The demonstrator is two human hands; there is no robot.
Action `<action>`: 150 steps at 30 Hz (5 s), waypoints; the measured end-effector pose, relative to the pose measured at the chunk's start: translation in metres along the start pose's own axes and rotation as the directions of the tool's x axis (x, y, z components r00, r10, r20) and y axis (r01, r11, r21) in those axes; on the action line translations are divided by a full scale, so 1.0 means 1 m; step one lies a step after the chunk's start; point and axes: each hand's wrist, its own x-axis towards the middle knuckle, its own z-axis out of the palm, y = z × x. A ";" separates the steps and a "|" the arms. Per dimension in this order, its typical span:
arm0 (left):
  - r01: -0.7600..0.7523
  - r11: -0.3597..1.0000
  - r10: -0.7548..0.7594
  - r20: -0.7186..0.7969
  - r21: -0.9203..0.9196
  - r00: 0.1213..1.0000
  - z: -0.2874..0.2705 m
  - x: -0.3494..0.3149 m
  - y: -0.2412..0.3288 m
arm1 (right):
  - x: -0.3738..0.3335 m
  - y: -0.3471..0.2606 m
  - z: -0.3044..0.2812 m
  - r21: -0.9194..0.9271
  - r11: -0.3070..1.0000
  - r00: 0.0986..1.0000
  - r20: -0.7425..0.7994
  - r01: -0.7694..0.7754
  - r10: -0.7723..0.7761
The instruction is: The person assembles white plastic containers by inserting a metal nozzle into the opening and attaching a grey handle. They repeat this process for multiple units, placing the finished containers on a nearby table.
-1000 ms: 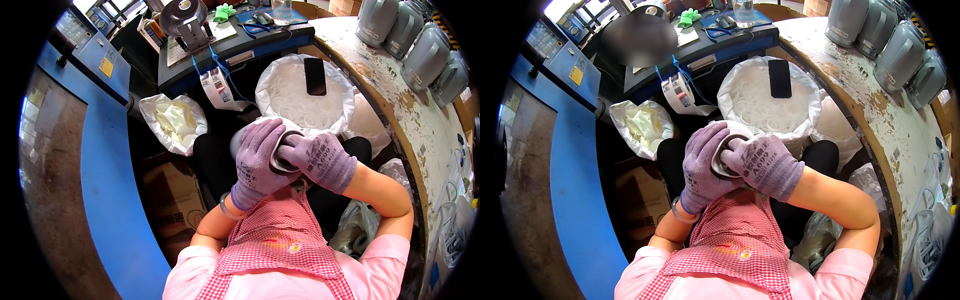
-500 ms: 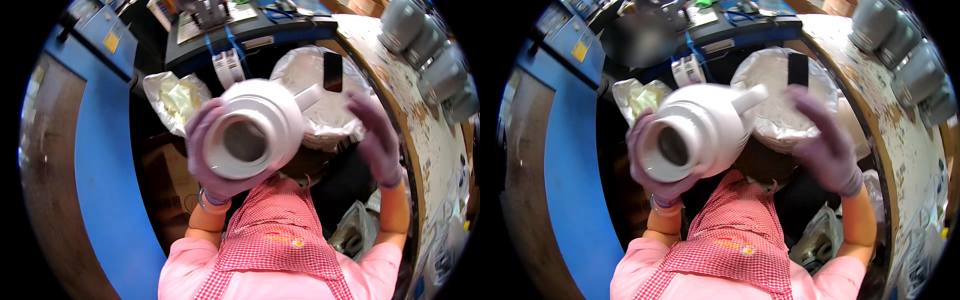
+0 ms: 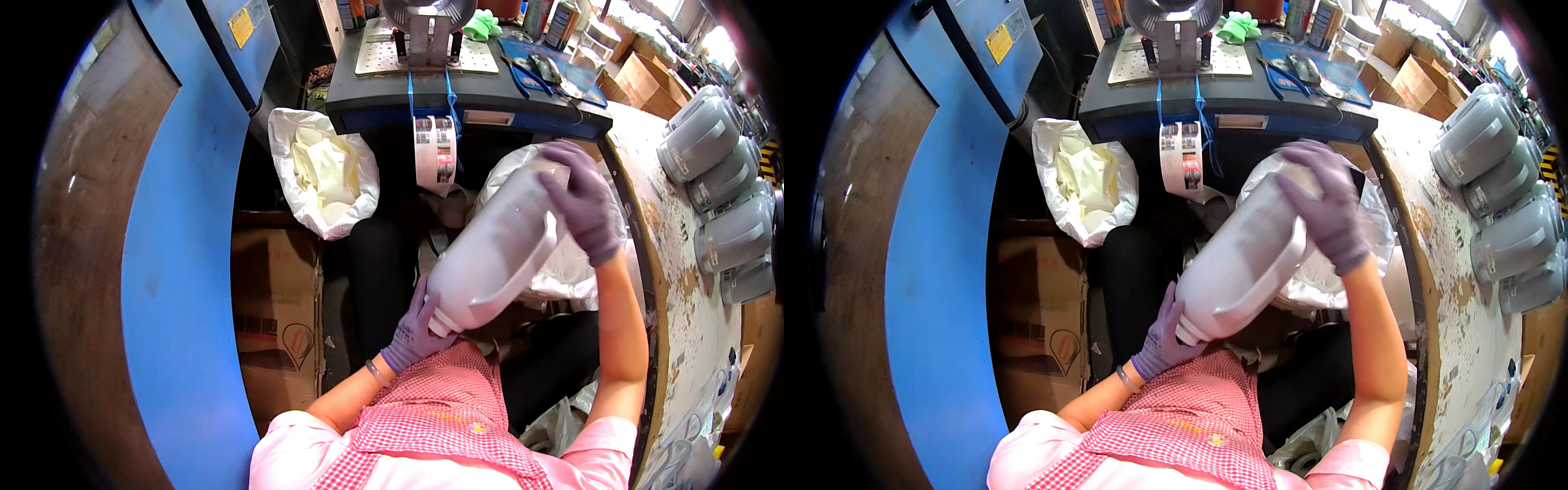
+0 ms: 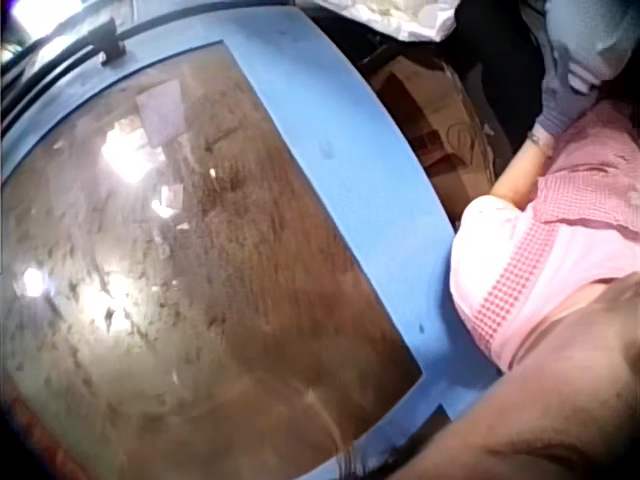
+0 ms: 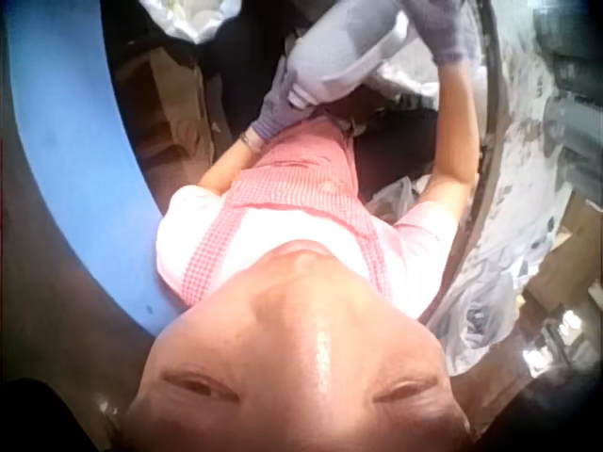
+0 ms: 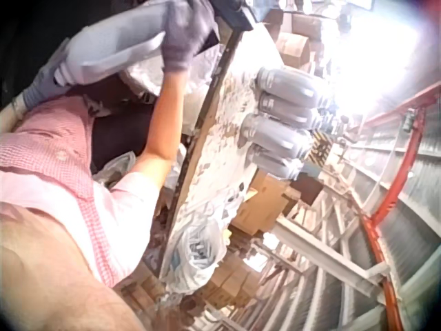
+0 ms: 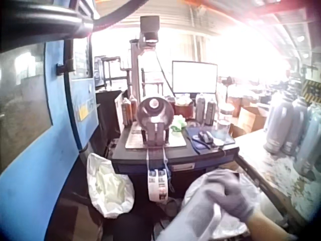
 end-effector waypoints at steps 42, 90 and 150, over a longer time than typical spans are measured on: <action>0.091 0.988 -0.108 0.134 0.126 0.985 0.005 -0.007 -0.008 | -0.112 0.032 -0.035 0.844 0.302 0.734 0.149 -0.444 0.662; -0.019 1.000 0.017 0.053 0.025 0.998 0.006 -0.002 -0.007 | -0.039 0.133 0.011 -0.065 0.599 0.572 0.233 -0.798 0.787; 0.371 0.824 -0.073 0.569 -0.429 0.819 -0.204 0.116 0.031 | -0.029 -0.030 0.043 0.868 -0.022 0.853 0.492 -0.496 0.175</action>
